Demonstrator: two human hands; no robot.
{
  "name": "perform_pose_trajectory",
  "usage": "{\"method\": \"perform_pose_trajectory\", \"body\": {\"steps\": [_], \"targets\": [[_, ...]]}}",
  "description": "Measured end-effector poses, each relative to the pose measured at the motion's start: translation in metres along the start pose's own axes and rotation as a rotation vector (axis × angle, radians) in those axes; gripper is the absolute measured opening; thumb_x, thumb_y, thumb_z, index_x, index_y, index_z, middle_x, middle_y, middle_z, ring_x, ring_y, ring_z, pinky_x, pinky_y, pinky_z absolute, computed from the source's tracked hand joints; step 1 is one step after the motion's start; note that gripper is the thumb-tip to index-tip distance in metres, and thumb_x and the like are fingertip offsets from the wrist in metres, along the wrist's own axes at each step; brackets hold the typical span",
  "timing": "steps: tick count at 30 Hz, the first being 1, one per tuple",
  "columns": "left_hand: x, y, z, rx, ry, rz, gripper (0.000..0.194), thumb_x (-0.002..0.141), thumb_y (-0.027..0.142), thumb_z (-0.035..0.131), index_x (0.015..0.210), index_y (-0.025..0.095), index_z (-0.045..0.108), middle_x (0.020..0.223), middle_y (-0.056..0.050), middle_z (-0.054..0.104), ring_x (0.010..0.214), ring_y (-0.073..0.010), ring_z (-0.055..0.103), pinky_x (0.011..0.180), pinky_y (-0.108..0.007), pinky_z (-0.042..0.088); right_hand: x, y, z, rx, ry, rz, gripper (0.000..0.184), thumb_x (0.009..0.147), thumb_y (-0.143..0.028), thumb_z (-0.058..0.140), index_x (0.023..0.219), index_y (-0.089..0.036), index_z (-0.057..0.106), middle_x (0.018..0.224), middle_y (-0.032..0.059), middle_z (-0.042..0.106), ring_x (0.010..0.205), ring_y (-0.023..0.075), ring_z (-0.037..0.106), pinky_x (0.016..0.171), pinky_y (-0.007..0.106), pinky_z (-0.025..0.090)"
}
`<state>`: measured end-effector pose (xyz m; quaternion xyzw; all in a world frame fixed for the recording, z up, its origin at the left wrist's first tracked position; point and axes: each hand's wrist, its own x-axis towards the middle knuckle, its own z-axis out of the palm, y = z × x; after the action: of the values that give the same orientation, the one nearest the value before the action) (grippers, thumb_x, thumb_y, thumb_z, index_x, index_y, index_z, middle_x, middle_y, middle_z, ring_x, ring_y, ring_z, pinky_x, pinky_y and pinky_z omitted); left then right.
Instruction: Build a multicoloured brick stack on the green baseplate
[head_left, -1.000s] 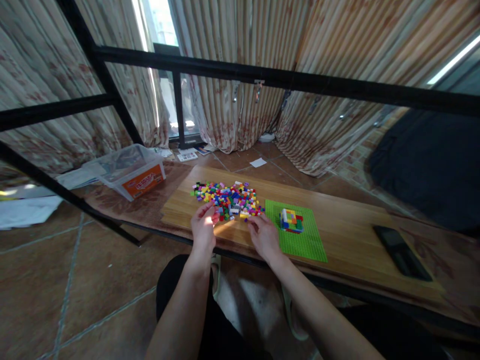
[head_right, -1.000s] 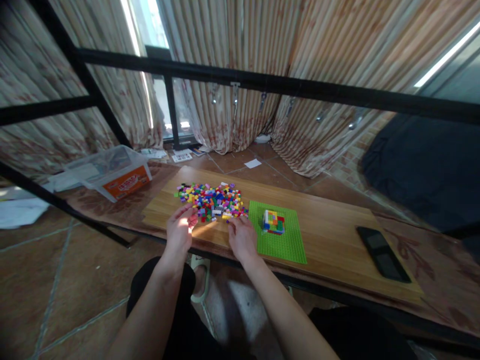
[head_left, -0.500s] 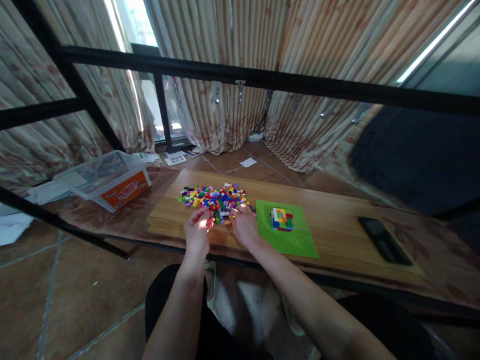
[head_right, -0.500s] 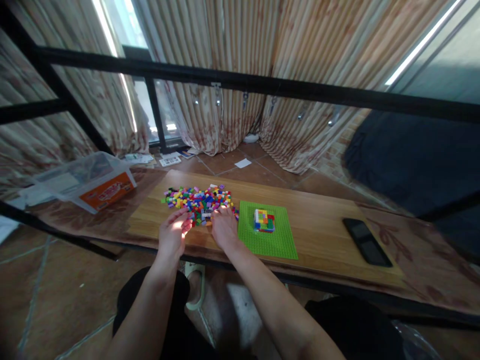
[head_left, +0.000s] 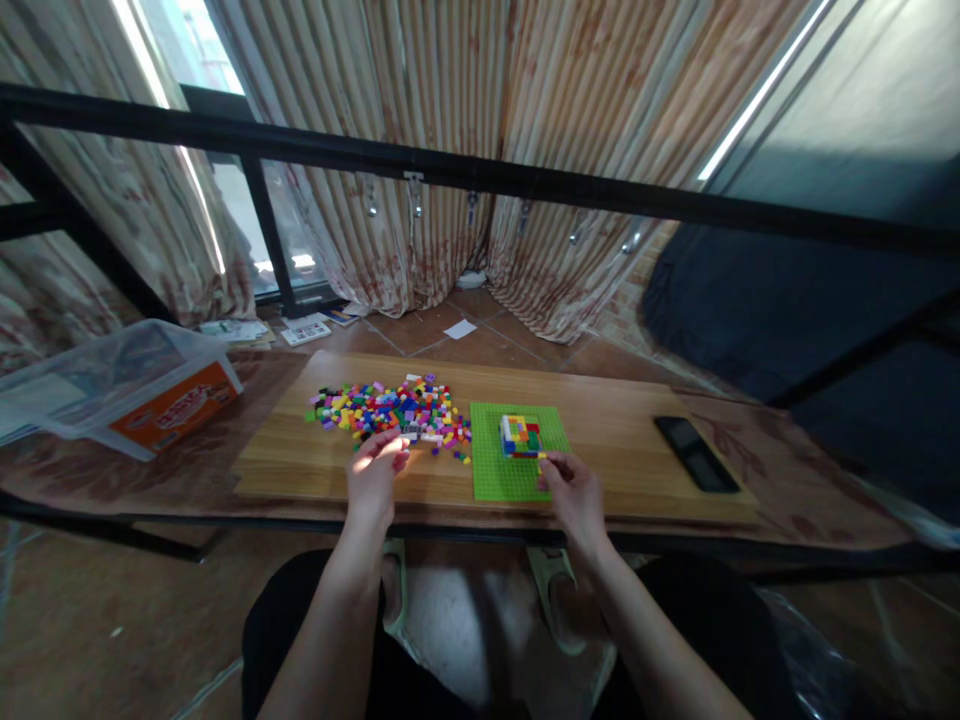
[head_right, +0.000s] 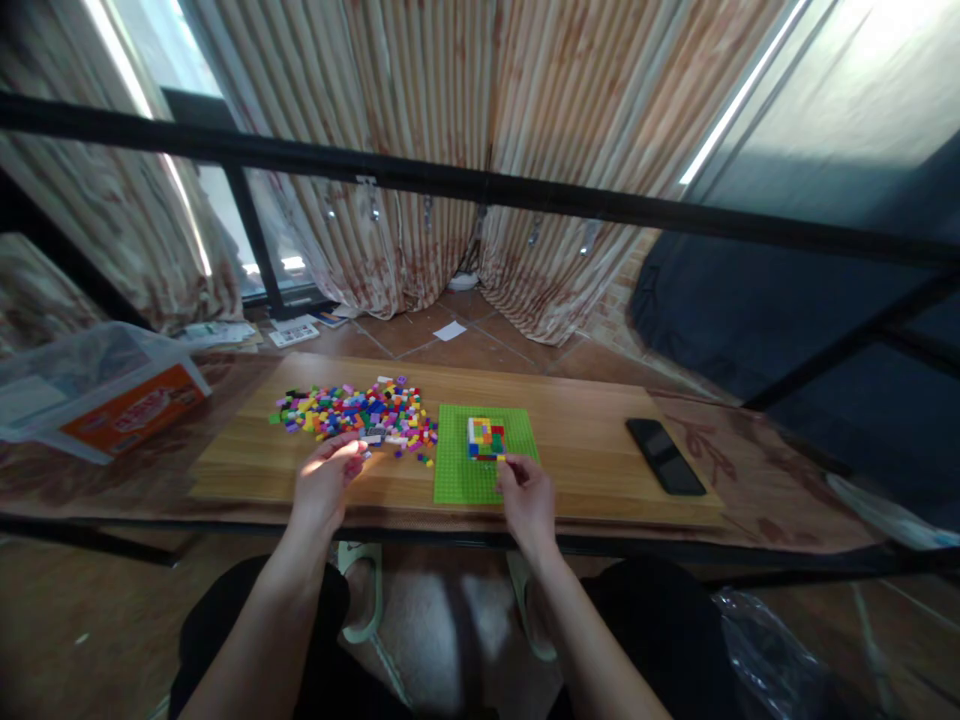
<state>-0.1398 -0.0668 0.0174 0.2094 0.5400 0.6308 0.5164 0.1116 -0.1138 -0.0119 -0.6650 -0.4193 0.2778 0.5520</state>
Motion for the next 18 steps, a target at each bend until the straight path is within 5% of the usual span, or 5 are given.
{"method": "perform_pose_trajectory", "body": {"steps": [3, 8, 18], "targets": [[0.000, -0.006, 0.007, 0.023, -0.034, -0.006, 0.033, 0.051, 0.024, 0.074, 0.082, 0.012, 0.069, 0.066, -0.001, 0.065, 0.055, -0.0077, 0.054, 0.055, -0.020, 0.041, 0.026, 0.011, -0.014, -0.011, 0.055, 0.065, 0.040, 0.068, -0.053, 0.063, 0.083, -0.016, 0.063, 0.065, 0.0034, 0.066, 0.055, 0.0174, 0.063, 0.056, 0.032, 0.055], [-0.002, -0.011, 0.018, 0.016, -0.070, -0.011, 0.036, 0.048, 0.025, 0.076, 0.080, 0.012, 0.067, 0.068, 0.002, 0.063, 0.054, -0.0063, 0.053, 0.055, -0.020, 0.040, 0.055, 0.014, -0.005, -0.101, -0.002, 0.055, 0.040, 0.070, -0.048, 0.061, 0.086, -0.013, 0.069, 0.064, 0.0050, 0.069, 0.056, 0.0178, 0.065, 0.053, 0.028, 0.054], [0.002, -0.019, 0.019, 0.068, -0.113, -0.017, 0.037, 0.050, 0.029, 0.078, 0.081, 0.013, 0.067, 0.071, 0.000, 0.064, 0.057, -0.0085, 0.053, 0.055, -0.021, 0.038, 0.068, 0.008, 0.001, -0.314, 0.000, -0.010, 0.028, 0.068, -0.039, 0.065, 0.080, -0.017, 0.077, 0.076, 0.0072, 0.076, 0.072, 0.0226, 0.069, 0.064, 0.030, 0.050]]}}
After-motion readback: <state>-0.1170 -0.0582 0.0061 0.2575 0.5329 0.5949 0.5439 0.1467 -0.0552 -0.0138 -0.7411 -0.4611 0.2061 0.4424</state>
